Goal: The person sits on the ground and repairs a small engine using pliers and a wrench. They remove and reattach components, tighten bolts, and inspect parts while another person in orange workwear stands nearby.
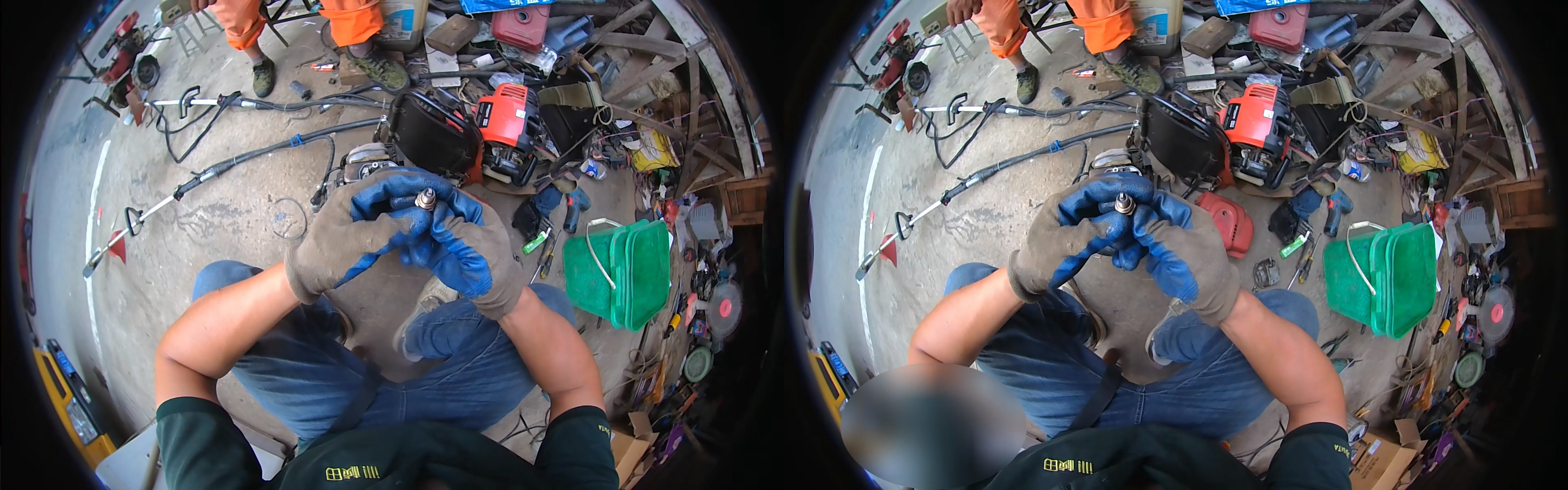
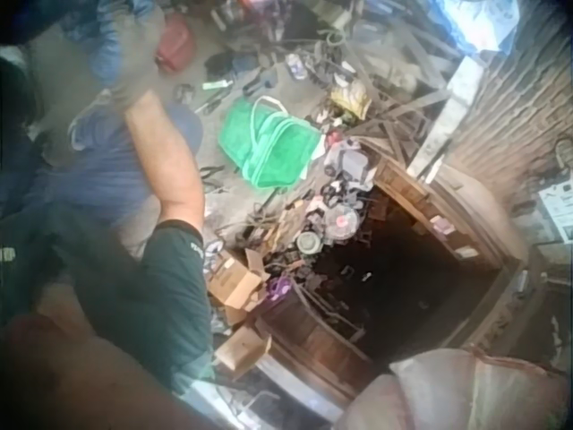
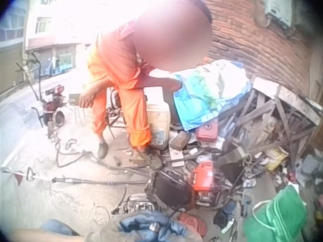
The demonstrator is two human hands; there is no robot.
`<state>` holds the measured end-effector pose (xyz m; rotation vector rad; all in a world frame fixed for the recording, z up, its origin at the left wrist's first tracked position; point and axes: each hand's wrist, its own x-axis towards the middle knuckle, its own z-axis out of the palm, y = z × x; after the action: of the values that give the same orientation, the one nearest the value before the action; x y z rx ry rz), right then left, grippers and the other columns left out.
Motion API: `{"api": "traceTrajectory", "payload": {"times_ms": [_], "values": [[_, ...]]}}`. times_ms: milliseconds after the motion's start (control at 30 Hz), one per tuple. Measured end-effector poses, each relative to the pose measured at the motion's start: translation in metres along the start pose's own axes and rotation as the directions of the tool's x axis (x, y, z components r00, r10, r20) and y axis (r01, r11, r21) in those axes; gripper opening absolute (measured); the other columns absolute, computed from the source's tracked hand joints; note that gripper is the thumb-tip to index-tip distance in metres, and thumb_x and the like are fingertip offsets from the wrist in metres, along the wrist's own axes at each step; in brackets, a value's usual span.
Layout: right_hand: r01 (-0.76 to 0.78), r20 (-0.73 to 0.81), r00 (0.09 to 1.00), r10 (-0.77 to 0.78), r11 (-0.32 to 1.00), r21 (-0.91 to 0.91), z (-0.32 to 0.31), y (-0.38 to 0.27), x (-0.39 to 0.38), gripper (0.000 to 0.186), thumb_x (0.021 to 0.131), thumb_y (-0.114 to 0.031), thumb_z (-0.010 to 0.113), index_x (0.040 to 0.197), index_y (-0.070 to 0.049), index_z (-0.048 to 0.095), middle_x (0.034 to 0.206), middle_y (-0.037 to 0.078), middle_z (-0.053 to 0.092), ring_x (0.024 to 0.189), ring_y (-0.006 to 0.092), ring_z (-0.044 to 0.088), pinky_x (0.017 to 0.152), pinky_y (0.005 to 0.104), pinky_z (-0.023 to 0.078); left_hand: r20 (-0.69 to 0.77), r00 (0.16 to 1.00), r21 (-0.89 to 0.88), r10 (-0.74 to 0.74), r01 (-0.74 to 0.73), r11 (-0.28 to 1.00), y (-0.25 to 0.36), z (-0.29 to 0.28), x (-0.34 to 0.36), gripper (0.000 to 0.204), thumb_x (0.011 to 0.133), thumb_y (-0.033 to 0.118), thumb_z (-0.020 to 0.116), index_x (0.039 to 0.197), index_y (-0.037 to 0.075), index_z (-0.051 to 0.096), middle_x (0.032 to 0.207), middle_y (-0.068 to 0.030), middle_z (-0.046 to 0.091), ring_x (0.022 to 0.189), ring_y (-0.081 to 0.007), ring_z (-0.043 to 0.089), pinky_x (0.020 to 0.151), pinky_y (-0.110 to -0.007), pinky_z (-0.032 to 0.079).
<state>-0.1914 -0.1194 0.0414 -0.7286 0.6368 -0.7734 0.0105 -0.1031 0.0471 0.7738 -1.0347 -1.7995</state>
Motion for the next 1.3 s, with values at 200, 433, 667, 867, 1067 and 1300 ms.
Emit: {"api": "traceTrajectory", "payload": {"times_ms": [200,433,667,867,1067,1300], "values": [[0.024,0.005,1.0,-0.024,0.997,-0.074,0.004,-0.003,-0.002,0.039,0.1,-0.012,0.058,0.133,0.006,0.054,0.111,0.015,0.07,0.089,0.0216,0.072,0.078,0.0342,0.062,0.001,1.0,0.026,0.024,-0.024,0.999,0.0,-0.002,-0.002,0.039,0.094,0.007,0.068,0.132,0.002,0.061,0.115,-0.0041,0.067,0.101,-0.011,0.061,0.09,-0.027,0.052],[0.014,0.034,0.999,-0.012,0.998,-0.068,0.002,-0.001,-0.001,0.038,0.101,-0.013,0.056,0.133,0.007,0.054,0.11,0.016,0.07,0.088,0.0251,0.073,0.078,0.0363,0.063,-0.015,1.0,0.025,0.02,-0.019,0.999,0.0,-0.002,-0.003,0.041,0.092,0.005,0.071,0.132,0.001,0.061,0.119,-0.0049,0.067,0.107,-0.0111,0.061,0.095,-0.028,0.051],[0.003,0.017,1.0,-0.001,0.998,-0.07,0.001,0.003,-0.002,0.035,0.102,-0.012,0.053,0.13,0.007,0.056,0.108,0.015,0.07,0.086,0.0236,0.072,0.076,0.0354,0.061,-0.032,0.999,0.016,-0.024,0.025,1.0,0.002,0.0,-0.001,0.041,0.09,0.004,0.071,0.13,0.002,0.062,0.118,-0.0036,0.067,0.106,-0.0103,0.061,0.096,-0.028,0.051],[-0.041,-0.004,0.999,0.041,0.997,-0.062,0.005,0.003,0.0,0.033,0.101,-0.012,0.049,0.127,0.006,0.059,0.103,0.011,0.069,0.083,0.0179,0.069,0.072,0.031,0.059,-0.065,0.998,0.042,-0.02,0.023,0.999,-0.001,0.0,-0.002,0.042,0.09,0.002,0.07,0.13,0.002,0.062,0.114,-0.0034,0.068,0.103,-0.0097,0.062,0.092,-0.027,0.052],[-0.052,-0.024,0.998,0.05,0.993,-0.103,0.007,0.003,0.0,0.033,0.099,-0.011,0.049,0.125,0.006,0.06,0.102,0.011,0.07,0.082,0.0178,0.07,0.069,0.0288,0.059,-0.048,0.997,-0.005,-0.065,0.065,0.998,0.005,0.001,-0.004,0.04,0.088,0.003,0.071,0.128,0.002,0.063,0.109,-0.0025,0.068,0.095,-0.0087,0.062,0.086,-0.026,0.054],[0.048,-0.101,0.99,-0.101,0.902,-0.429,0.005,-0.008,0.003,0.026,0.098,-0.008,0.052,0.117,0.005,0.065,0.094,0.007,0.07,0.075,0.0112,0.065,0.067,0.0251,0.055,0.025,0.925,0.758,0.378,-0.264,0.596,-0.001,-0.011,-0.001,0.043,0.081,0.004,0.075,0.122,0.0,0.064,0.106,-0.0072,0.068,0.091,-0.0156,0.066,0.082,-0.03,0.054]]}}
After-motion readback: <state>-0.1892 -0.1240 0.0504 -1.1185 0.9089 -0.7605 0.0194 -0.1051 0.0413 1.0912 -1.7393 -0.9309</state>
